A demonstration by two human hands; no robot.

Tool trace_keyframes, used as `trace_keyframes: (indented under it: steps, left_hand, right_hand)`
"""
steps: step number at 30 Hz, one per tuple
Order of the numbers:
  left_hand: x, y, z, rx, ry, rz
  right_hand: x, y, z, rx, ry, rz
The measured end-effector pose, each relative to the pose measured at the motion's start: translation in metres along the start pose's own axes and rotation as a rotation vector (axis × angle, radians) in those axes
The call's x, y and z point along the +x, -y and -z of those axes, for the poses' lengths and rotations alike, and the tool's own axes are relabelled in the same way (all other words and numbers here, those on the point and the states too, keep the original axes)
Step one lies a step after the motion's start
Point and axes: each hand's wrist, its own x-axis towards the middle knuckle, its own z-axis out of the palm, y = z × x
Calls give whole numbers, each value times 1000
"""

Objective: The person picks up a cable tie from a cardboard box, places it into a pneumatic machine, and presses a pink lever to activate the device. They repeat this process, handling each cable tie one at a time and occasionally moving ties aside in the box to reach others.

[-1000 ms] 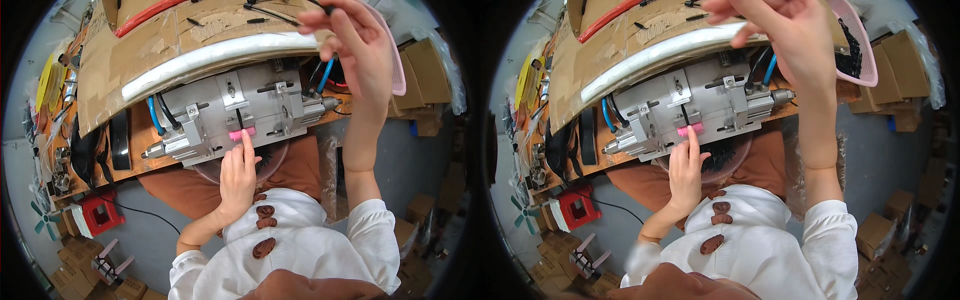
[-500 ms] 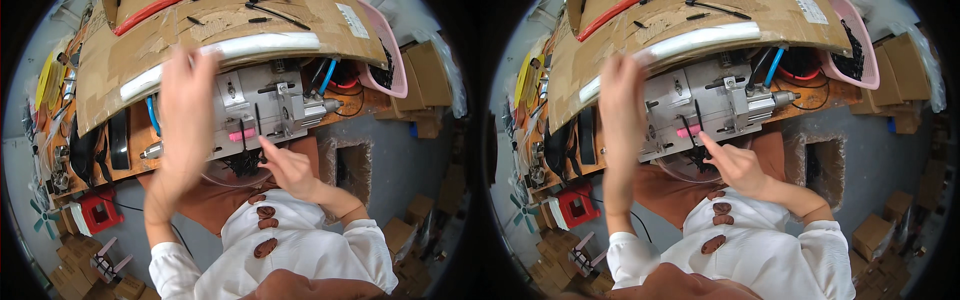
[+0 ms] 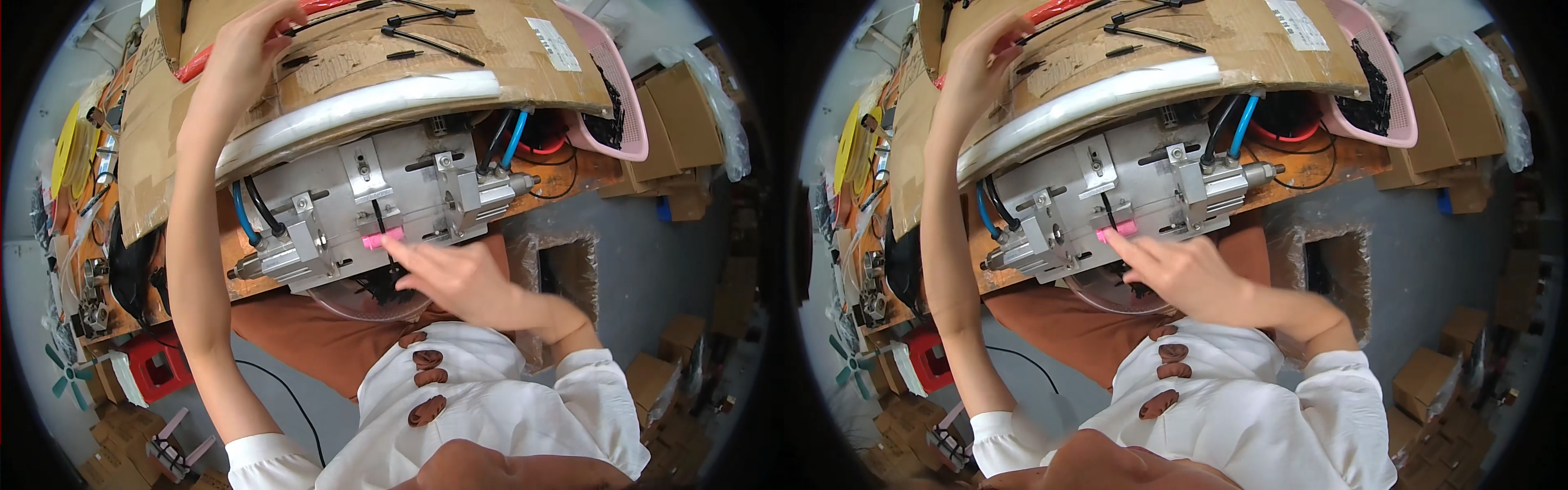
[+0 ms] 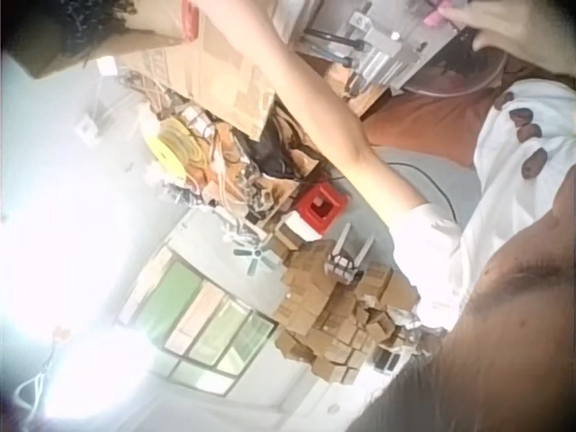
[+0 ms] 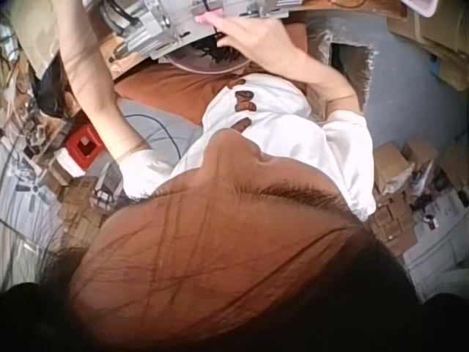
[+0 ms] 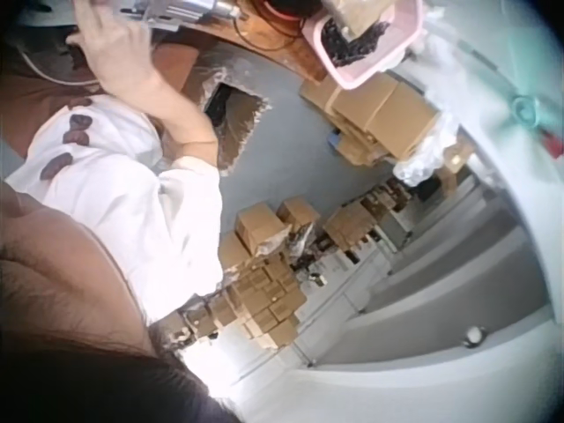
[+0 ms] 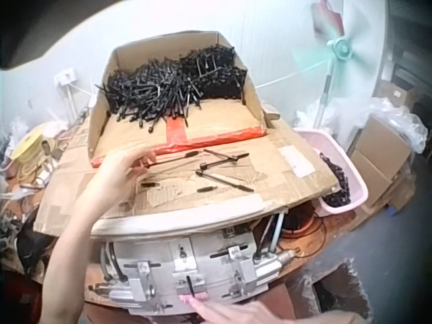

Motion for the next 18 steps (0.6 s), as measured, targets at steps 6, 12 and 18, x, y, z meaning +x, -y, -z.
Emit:
trace_keyframes:
  steps: [6,12,18]
  left_hand:
    - [-64,-63,16,24,-297,110]
    - [-175,-171,-29,25,-157,300]
    - [-199,-211,-85,132,119,350]
  right_hand:
    - [137,-59,67,-589,-368,-32]
    - [203,-89,82,-471,-122,-38]
    - [152,-22,130,348,-291,-169]
